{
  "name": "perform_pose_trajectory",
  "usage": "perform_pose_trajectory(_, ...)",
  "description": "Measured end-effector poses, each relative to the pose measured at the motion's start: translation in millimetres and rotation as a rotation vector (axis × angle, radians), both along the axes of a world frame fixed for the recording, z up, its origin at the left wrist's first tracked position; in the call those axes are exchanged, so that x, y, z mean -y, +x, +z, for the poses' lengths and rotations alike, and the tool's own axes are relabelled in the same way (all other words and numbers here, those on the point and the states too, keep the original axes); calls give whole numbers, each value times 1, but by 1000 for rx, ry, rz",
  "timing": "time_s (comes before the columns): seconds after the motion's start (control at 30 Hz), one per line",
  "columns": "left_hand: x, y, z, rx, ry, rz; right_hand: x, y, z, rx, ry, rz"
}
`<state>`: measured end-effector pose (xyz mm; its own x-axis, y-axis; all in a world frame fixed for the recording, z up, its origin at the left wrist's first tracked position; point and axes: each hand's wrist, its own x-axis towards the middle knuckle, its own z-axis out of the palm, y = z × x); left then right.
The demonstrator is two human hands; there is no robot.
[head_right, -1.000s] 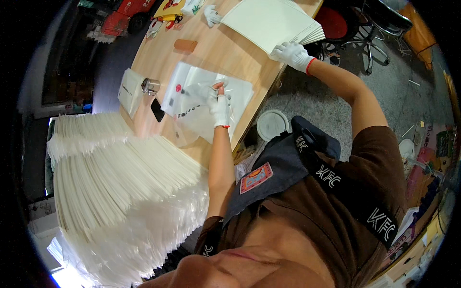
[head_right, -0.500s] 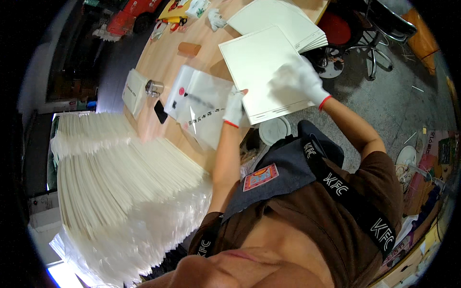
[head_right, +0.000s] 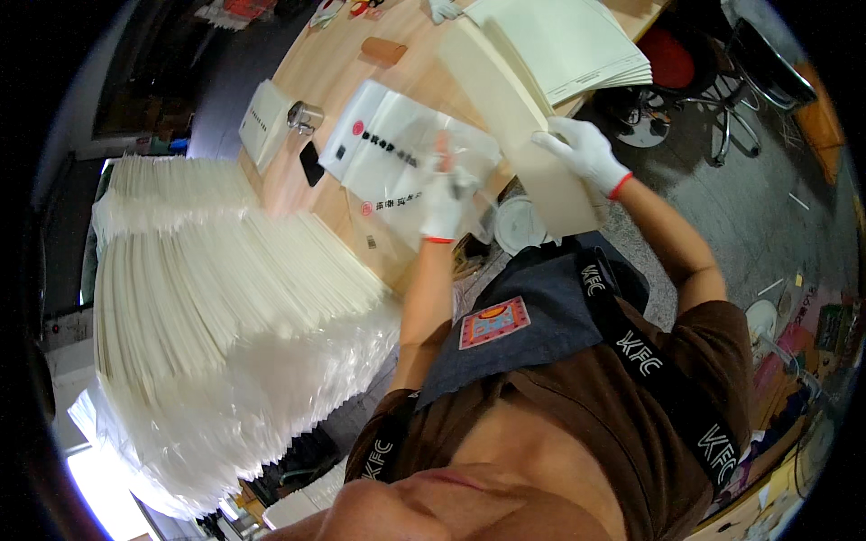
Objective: The person repeatedly picks up stacks of white paper sheets and inserts them into clear plastic bags on a wooden table. The person then places the filled bags into a larger plastic-wrapped bundle.
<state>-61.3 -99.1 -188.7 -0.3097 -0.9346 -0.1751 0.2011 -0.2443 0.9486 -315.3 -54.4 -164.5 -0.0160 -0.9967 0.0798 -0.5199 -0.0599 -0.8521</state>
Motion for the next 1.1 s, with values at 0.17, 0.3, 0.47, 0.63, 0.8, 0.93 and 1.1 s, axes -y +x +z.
perform_pose_trajectory(0.17,21,91,70,-302,-43,356,-1,11,70,-472,-365,439)
perform_pose_trajectory(0.3,-15,108,131,197,-301,279,13,39,62,-880,-623,619)
perform_pose_trajectory(0.47,-73,47,107,1019,-656,-62,25,87,63,-1085,-436,715)
perform_pose_trajectory(0.63,-124,56,-2,769,-887,304,41,78,29,345,412,725)
perform_pose_trajectory(0.8,-91,91,21,738,-733,392,35,76,27,568,657,554)
perform_pose_trajectory(0.93,-96,100,-5,655,-880,314,34,53,27,752,676,510)
perform_pose_trajectory(1.1,-30,20,65,763,-774,100,37,106,25,-382,76,495)
